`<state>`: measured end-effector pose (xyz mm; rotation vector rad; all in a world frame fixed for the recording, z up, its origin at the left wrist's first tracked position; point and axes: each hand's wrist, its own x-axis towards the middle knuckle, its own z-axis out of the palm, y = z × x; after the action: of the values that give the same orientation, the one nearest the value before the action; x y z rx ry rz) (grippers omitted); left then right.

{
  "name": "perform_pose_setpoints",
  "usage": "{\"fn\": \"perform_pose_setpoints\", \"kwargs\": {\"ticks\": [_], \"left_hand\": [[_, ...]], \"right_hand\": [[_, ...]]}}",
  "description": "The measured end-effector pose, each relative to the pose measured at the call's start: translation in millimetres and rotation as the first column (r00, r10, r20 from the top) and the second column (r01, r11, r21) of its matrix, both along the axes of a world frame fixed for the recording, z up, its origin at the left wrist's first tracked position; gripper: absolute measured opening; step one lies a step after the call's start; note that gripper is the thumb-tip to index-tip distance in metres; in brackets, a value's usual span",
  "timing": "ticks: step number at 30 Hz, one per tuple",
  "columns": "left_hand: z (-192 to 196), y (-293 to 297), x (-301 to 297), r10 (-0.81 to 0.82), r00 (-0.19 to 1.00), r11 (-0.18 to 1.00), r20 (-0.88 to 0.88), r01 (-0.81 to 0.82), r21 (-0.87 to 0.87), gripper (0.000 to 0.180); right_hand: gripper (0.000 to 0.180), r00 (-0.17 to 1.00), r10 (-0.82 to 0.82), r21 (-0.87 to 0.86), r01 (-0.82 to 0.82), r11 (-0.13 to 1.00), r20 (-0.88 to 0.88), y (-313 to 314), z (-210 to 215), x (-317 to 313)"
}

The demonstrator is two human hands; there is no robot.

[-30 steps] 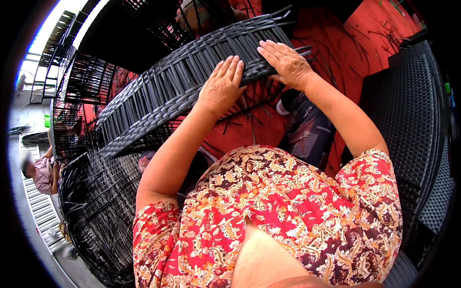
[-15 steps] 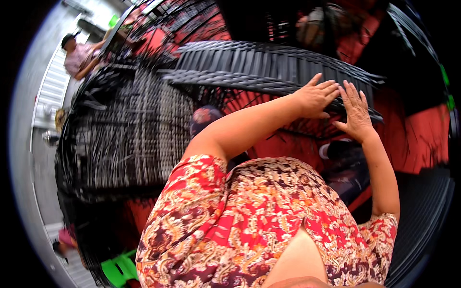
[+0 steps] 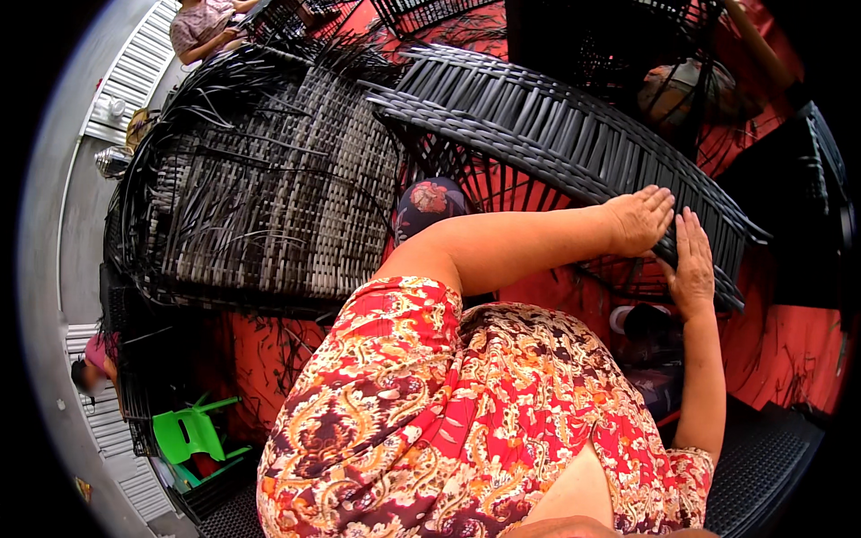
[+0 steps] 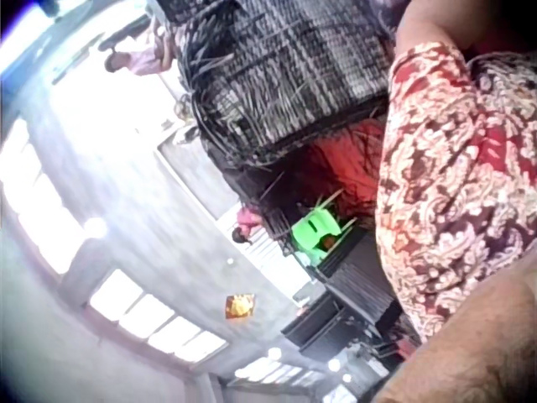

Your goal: The person weaves black wicker strips into a furniture frame, pulling and tucking the strands by hand to create a lattice pattern.

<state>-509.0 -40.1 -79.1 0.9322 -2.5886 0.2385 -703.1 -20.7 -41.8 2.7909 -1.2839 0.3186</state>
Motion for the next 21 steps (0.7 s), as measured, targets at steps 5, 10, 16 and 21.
{"fn": "perform_pose_setpoints", "kwargs": {"ticks": [5, 10, 16, 21], "left_hand": [[-1.2, 4.8, -0.7, 0.021, 1.0, 1.0, 0.004, -0.021, -0.023, 0.073], [7.0, 2.3, 4.9, -0.015, 1.0, 0.998, -0.023, 0.016, 0.059, 0.077], [33.1, 7.0, 84.2, 0.115, 0.987, 0.978, -0.109, -0.094, 0.184, 0.091], [39.4, 15.8, 166.4, 0.41, 0.91, 0.877, 0.059, -0.411, 0.248, 0.093]], "right_hand": [[0.075, 1.0, -0.024, -0.085, 0.024, 0.996, 0.0, 4.9, -4.7, 2.9], [0.084, 0.999, -0.031, -0.017, 0.031, 0.999, -0.017, 3.5, 1.1, 2.9], [0.1, 0.992, 0.117, 0.049, -0.115, 0.992, -0.04, 3.0, 34.0, 61.0], [0.094, 0.964, 0.251, 0.072, -0.245, 0.967, -0.085, -23.5, 32.3, 122.9]]}}
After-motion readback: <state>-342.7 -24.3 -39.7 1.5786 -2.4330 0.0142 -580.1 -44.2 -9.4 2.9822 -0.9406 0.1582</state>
